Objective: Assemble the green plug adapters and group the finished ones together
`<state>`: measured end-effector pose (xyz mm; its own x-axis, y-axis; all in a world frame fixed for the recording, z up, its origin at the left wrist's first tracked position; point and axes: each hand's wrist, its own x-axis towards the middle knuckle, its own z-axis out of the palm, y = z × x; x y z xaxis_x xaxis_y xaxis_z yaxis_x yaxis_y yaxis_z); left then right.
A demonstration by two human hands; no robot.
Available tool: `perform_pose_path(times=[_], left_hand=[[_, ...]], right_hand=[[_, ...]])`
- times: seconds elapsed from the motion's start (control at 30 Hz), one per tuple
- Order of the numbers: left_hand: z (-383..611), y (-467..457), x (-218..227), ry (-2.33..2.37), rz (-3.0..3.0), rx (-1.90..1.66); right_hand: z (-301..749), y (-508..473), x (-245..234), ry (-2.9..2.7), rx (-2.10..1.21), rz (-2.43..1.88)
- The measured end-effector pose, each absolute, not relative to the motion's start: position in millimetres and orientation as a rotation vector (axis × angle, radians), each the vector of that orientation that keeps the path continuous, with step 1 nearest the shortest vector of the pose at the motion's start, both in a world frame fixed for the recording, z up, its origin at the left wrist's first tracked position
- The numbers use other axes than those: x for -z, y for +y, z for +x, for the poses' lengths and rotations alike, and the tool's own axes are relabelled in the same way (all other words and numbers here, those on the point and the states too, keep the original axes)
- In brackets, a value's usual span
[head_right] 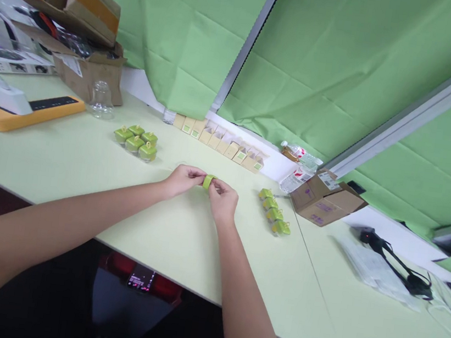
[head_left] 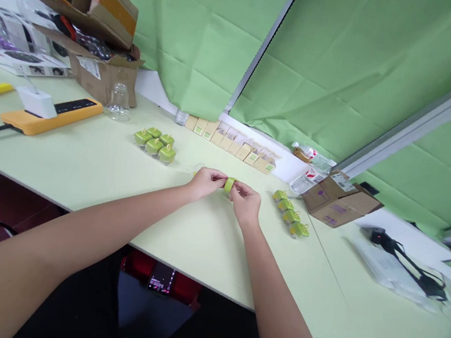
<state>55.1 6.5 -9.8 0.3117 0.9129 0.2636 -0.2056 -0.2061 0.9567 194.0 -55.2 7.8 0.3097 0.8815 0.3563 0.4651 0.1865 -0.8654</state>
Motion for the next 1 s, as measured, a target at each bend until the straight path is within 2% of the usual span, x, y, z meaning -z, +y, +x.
perform_pose_path(times=[0.53, 0.7, 0.77, 0.8, 0.87, 0.93, 1.0], left_hand=[[52.6, 7.9, 13.3, 0.636, 1.563, -1.134], [55.2, 4.1, 4.8, 0.576, 1.395, -1.149], [54.0, 4.3, 2.2, 0.601, 1.331, -1.151], [53.2, 5.1, 1.5, 0.619, 1.302, -1.147], [51.9, 7.6, 1.8, 0.647, 1.263, -1.131], [52.0, 10.6, 3.6, 0.671, 1.249, -1.121], [53.4, 12.4, 6.0, 0.689, 1.265, -1.108]], right_hand=[[192.6, -60.0, -6.5, -1.433, -0.391, -1.451], [192.2, -71.4, -48.8, -1.593, -0.083, -1.381], [186.9, -96.3, -66.1, -1.547, -0.063, -1.389], [181.2, -115.2, -68.7, -1.549, -0.189, -1.411], [161.3, -161.4, -56.7, -1.770, -0.719, -1.391], [131.6, -207.2, -23.8, -2.045, -1.218, -1.286], [100.9, -236.7, 19.0, -2.173, -1.436, -1.260]])
